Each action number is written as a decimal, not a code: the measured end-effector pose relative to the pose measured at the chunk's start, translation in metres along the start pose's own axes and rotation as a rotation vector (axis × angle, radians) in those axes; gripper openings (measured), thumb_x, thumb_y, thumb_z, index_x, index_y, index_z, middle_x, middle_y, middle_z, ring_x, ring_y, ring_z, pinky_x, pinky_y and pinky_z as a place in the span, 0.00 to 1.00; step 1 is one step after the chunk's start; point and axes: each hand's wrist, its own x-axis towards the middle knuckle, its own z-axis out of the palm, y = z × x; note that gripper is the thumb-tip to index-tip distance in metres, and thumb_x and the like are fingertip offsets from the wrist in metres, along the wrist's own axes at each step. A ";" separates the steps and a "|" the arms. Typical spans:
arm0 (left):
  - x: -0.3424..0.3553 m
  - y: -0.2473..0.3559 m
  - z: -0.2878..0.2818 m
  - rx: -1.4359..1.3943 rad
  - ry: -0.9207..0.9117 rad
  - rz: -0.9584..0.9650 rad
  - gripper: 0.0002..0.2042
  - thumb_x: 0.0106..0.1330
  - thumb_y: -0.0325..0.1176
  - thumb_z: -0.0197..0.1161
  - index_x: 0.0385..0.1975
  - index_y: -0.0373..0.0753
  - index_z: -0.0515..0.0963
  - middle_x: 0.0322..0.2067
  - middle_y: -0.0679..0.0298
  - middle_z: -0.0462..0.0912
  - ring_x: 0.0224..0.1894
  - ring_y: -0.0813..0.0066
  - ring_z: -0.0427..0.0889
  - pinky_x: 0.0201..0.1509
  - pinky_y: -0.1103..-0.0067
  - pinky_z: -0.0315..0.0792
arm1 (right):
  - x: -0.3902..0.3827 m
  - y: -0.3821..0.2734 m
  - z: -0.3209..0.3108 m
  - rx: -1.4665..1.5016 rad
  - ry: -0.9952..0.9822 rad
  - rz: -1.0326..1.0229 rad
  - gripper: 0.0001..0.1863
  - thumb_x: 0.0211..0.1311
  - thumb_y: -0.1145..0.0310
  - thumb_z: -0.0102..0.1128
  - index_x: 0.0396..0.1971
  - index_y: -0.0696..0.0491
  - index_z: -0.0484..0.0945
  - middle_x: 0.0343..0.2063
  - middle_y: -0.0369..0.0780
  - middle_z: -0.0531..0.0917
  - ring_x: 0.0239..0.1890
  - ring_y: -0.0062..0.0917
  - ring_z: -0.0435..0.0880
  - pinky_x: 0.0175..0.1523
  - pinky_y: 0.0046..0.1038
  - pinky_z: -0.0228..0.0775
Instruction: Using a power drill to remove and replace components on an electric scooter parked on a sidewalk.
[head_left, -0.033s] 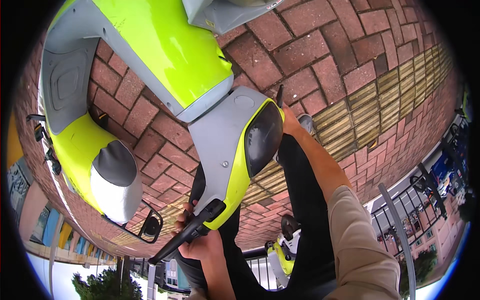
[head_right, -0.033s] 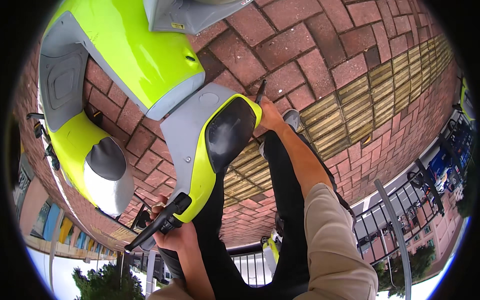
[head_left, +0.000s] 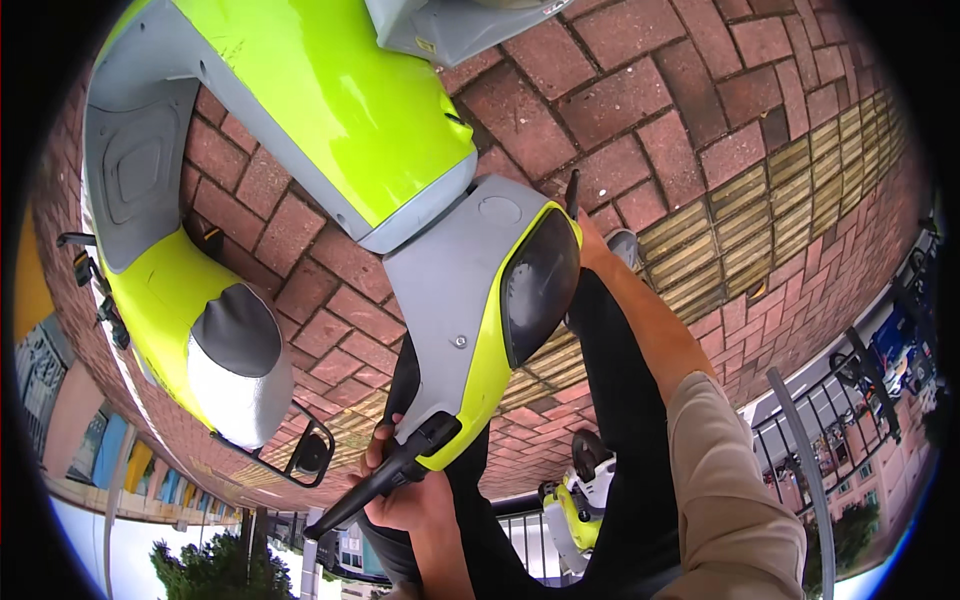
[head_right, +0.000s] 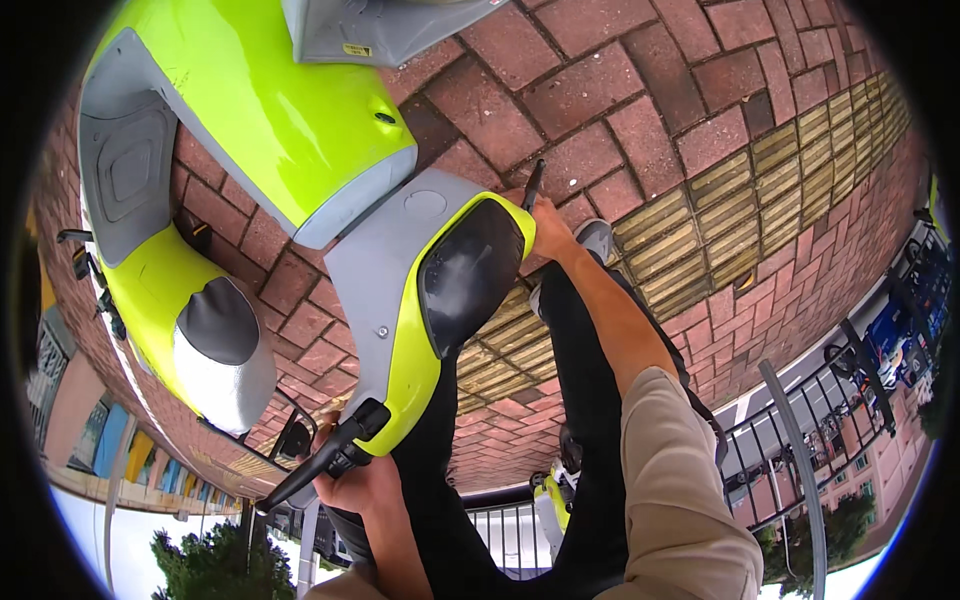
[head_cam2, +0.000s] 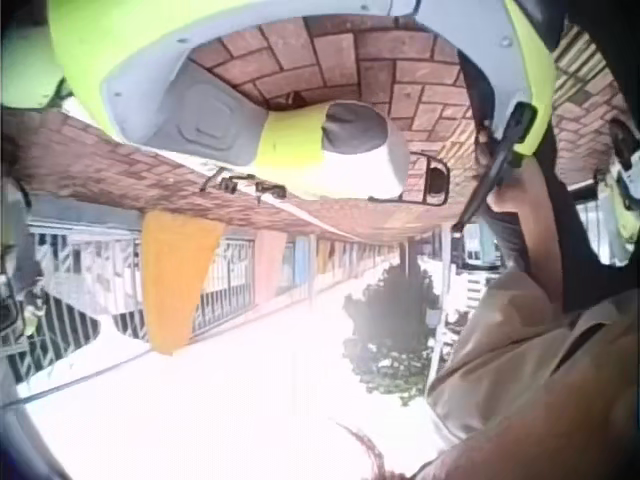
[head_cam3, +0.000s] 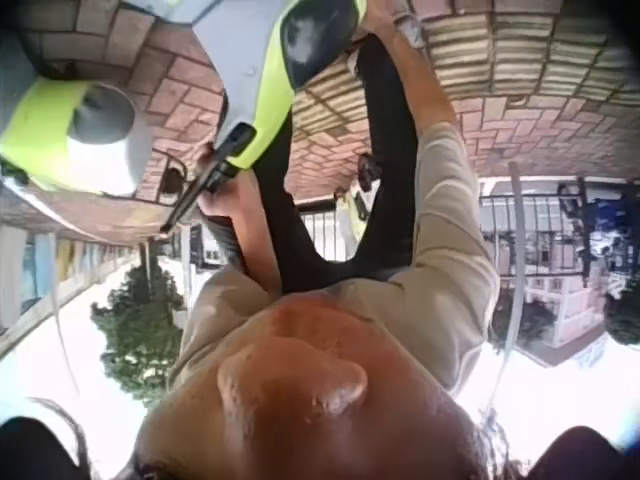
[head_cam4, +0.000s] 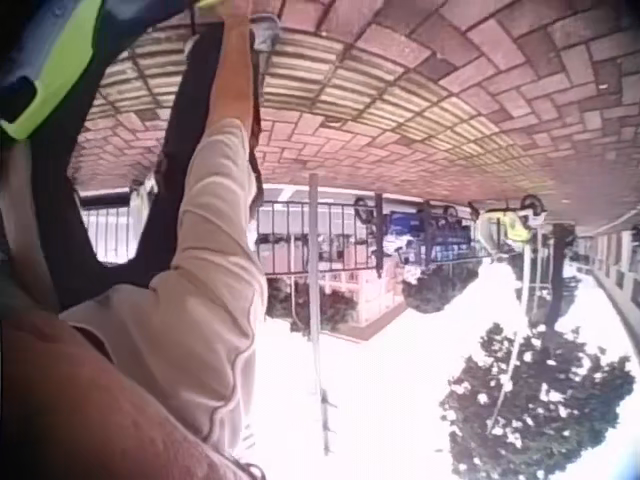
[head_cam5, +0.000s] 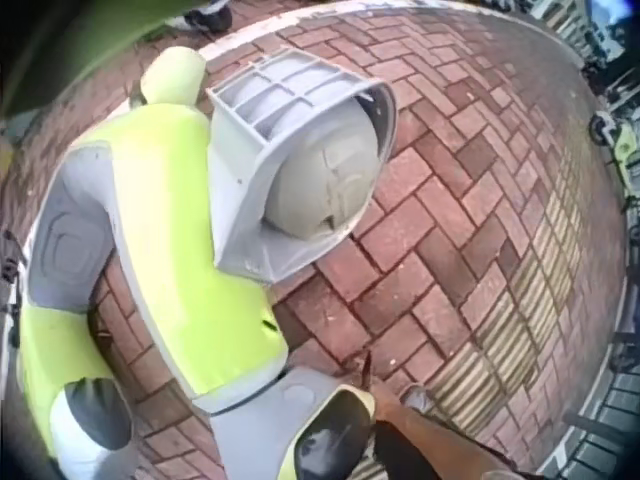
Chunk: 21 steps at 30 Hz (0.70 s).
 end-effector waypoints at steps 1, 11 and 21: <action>0.001 -0.012 0.018 -0.007 0.115 -0.050 0.22 0.72 0.52 0.50 0.41 0.36 0.79 0.52 0.56 0.75 0.64 0.60 0.65 0.76 0.59 0.48 | 0.002 0.031 -0.015 0.092 0.033 -0.201 0.16 0.53 0.70 0.64 0.43 0.54 0.81 0.45 0.43 0.84 0.52 0.39 0.81 0.61 0.37 0.70; 0.023 0.178 0.114 0.047 0.843 0.042 0.06 0.61 0.35 0.52 0.28 0.43 0.74 0.27 0.65 0.78 0.40 0.63 0.78 0.60 0.61 0.70 | -0.066 -0.091 -0.006 -0.073 -0.066 -0.037 0.22 0.44 0.71 0.70 0.43 0.53 0.78 0.43 0.50 0.80 0.51 0.51 0.75 0.56 0.43 0.67; 0.058 0.459 0.148 -0.345 0.395 -0.133 0.15 0.72 0.37 0.53 0.21 0.43 0.65 0.22 0.64 0.73 0.36 0.61 0.77 0.53 0.68 0.71 | -0.101 -0.509 -0.076 -0.428 0.012 -0.024 0.20 0.47 0.61 0.71 0.39 0.56 0.83 0.34 0.53 0.85 0.42 0.50 0.83 0.48 0.45 0.76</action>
